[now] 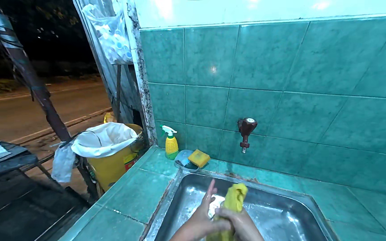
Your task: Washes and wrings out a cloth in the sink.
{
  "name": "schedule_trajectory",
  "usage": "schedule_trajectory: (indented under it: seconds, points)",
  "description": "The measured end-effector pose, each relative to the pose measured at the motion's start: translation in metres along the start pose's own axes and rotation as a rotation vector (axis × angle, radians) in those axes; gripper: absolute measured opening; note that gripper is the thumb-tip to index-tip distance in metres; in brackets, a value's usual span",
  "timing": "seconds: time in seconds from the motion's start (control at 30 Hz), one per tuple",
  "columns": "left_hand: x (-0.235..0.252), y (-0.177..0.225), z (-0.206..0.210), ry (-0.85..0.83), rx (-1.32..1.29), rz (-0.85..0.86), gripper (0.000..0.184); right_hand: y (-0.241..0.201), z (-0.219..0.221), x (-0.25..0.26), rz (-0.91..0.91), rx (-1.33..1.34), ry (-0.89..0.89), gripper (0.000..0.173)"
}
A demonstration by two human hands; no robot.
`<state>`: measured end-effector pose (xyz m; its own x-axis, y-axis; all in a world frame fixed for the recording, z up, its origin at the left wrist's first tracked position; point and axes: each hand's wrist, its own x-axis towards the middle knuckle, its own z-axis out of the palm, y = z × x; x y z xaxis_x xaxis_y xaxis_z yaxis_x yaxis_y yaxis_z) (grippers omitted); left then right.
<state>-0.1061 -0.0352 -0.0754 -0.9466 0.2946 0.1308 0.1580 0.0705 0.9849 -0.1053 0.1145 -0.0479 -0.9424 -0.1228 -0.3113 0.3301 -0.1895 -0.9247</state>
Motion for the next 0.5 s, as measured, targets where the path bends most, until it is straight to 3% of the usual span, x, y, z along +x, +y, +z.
schedule_trajectory:
  seconds: [0.1, 0.13, 0.23, 0.3, 0.4, 0.5]
  points:
    - [-0.026, -0.037, 0.011, 0.016, 0.082, -0.107, 0.135, -0.017, -0.002, -0.002, -0.036, 0.283, -0.006, 0.013]
    - [-0.031, -0.045, 0.016, 0.063, 0.09, -0.13, 0.125, -0.022, -0.004, -0.002, -0.04, 0.366, -0.021, 0.009]
    - [-0.027, -0.047, 0.019, 0.224, 0.194, -0.236, 0.064, -0.026, -0.014, 0.0, -0.076, 0.595, -0.011, 0.01]
    - [-0.02, -0.033, 0.017, 0.319, 0.188, -0.241, 0.045, -0.015, -0.025, 0.006, -0.145, 0.7, 0.004, 0.025]
    - [-0.014, -0.005, 0.023, 0.406, 0.068, -0.172, 0.052, 0.035, -0.036, 0.009, -0.168, 0.582, -0.068, 0.058]
    - [-0.006, 0.005, 0.028, 0.34, 0.202, -0.028, 0.05, 0.053, -0.026, 0.007, -0.138, 0.601, -0.15, 0.08]
